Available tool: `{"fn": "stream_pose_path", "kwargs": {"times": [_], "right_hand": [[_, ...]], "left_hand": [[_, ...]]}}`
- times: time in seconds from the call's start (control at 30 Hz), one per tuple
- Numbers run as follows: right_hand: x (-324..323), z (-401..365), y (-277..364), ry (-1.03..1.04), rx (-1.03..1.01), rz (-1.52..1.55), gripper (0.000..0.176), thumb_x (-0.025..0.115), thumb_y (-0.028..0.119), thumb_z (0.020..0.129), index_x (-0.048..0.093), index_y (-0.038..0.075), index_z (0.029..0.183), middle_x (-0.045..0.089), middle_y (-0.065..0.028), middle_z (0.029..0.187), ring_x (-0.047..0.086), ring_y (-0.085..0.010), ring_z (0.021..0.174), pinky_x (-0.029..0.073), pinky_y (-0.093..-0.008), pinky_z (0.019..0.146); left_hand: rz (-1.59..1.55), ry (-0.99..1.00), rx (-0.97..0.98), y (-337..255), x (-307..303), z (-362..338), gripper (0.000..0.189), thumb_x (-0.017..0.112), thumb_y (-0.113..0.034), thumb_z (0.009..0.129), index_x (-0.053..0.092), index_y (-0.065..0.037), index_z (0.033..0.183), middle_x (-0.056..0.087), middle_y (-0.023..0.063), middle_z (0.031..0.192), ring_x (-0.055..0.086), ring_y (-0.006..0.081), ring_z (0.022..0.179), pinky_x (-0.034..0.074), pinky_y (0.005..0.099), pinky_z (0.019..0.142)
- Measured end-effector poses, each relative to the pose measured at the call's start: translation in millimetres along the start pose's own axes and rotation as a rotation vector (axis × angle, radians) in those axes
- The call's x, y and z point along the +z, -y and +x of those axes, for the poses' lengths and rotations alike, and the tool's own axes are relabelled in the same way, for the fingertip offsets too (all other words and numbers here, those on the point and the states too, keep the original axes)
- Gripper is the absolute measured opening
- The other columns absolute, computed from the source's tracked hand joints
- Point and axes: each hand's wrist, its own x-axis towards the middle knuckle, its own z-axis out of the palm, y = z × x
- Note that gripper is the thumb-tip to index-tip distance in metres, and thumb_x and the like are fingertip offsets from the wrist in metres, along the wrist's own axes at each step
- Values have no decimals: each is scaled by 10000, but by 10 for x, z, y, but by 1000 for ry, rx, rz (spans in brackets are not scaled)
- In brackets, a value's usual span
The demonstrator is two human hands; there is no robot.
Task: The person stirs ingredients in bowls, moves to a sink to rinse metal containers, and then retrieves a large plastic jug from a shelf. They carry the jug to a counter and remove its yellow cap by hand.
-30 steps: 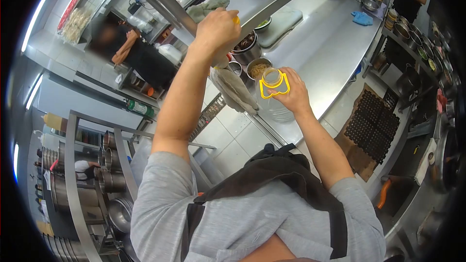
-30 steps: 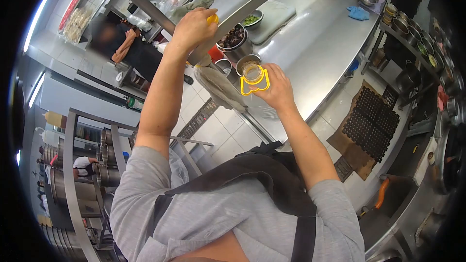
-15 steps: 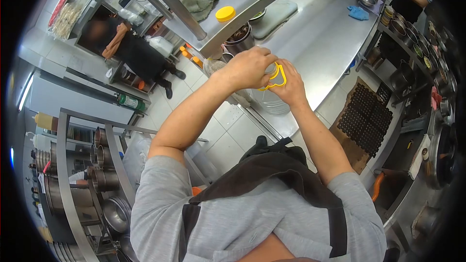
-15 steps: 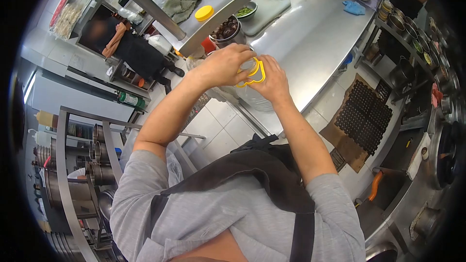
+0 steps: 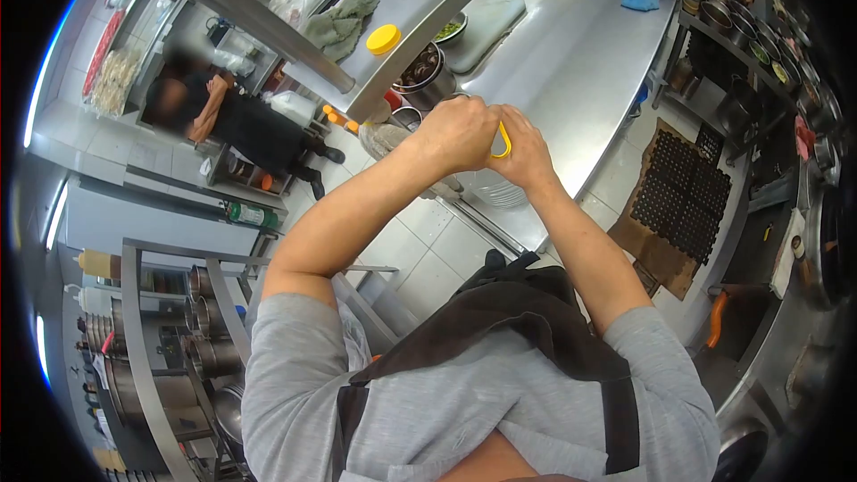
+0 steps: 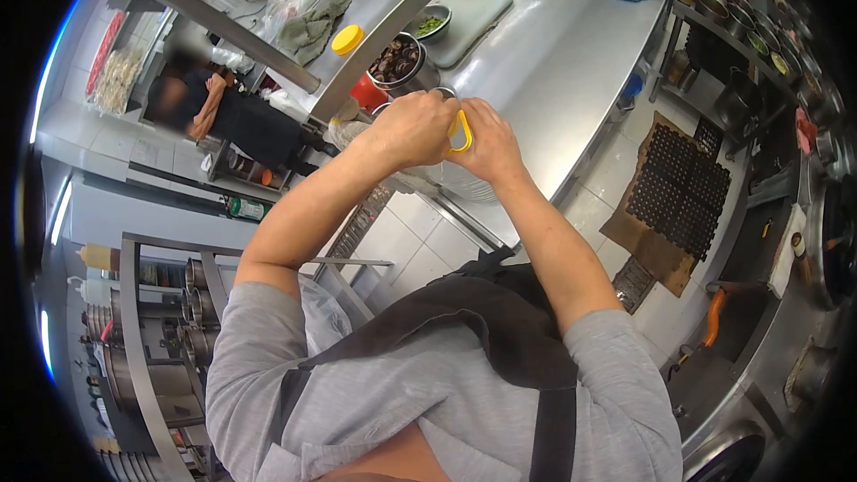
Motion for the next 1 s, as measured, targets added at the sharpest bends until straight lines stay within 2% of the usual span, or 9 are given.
{"fn": "stream_pose_path", "kwargs": {"times": [0.3,0.5,0.7,0.77,0.8,0.87,0.9,0.97,1.0], "right_hand": [[68,-41,-116,-62,-13,28,741,839,316,562,529,62,1186,563,-98,1215,510,-283,1185,458,-427,893],[38,-73,-97,-42,3,10,713,838,281,565,533,77,1176,548,-84,1237,498,-272,1199,448,-430,901],[39,-63,-68,-43,-4,14,685,821,310,592,537,85,1173,553,-85,1223,505,-269,1188,449,-435,893],[58,-60,-103,-73,-27,40,669,807,335,614,539,80,1171,559,-89,1210,508,-277,1182,444,-445,902],[37,-57,-97,-66,-30,37,669,807,335,614,539,80,1171,559,-89,1210,508,-277,1182,444,-445,902],[0,-40,-80,-11,-35,74,677,792,356,645,531,75,1202,549,-110,1244,502,-291,1199,432,-442,934],[23,-52,-98,4,-44,73,677,792,356,645,531,75,1202,549,-110,1244,502,-291,1199,432,-442,934],[51,-63,-166,31,-53,23,714,784,358,671,507,57,1256,527,-137,1287,490,-301,1217,427,-430,956],[-21,-71,-150,52,-67,18,714,784,358,671,507,57,1256,527,-137,1287,490,-301,1217,427,-430,956]], "left_hand": [[86,86,25,-107,-21,81,277,661,-84,671,567,36,902,624,224,801,651,373,725,534,429,665],[92,-17,17,-127,92,15,254,648,-64,671,558,28,890,598,212,804,643,367,707,531,425,638],[-34,-202,-12,-59,208,-134,292,618,-50,677,557,-5,959,588,168,923,640,344,742,530,428,626],[-202,-358,-40,-51,237,-187,385,619,-56,675,553,6,1049,590,172,974,636,348,795,537,412,677],[-207,-362,-45,-26,273,-218,385,619,-56,675,553,6,1049,590,172,974,636,348,795,537,412,677],[-292,-469,-55,45,375,-293,500,650,-98,717,530,2,1191,589,205,1095,628,348,948,527,372,801],[-298,-478,-70,43,438,-344,500,650,-98,717,530,2,1191,589,205,1095,628,348,948,527,372,801],[-634,-416,-320,15,595,-413,579,666,-153,783,467,6,1303,556,206,1234,592,301,1104,477,351,917],[-647,-432,-337,19,760,-432,579,666,-153,783,467,6,1303,556,206,1234,592,301,1104,477,351,917]]}}
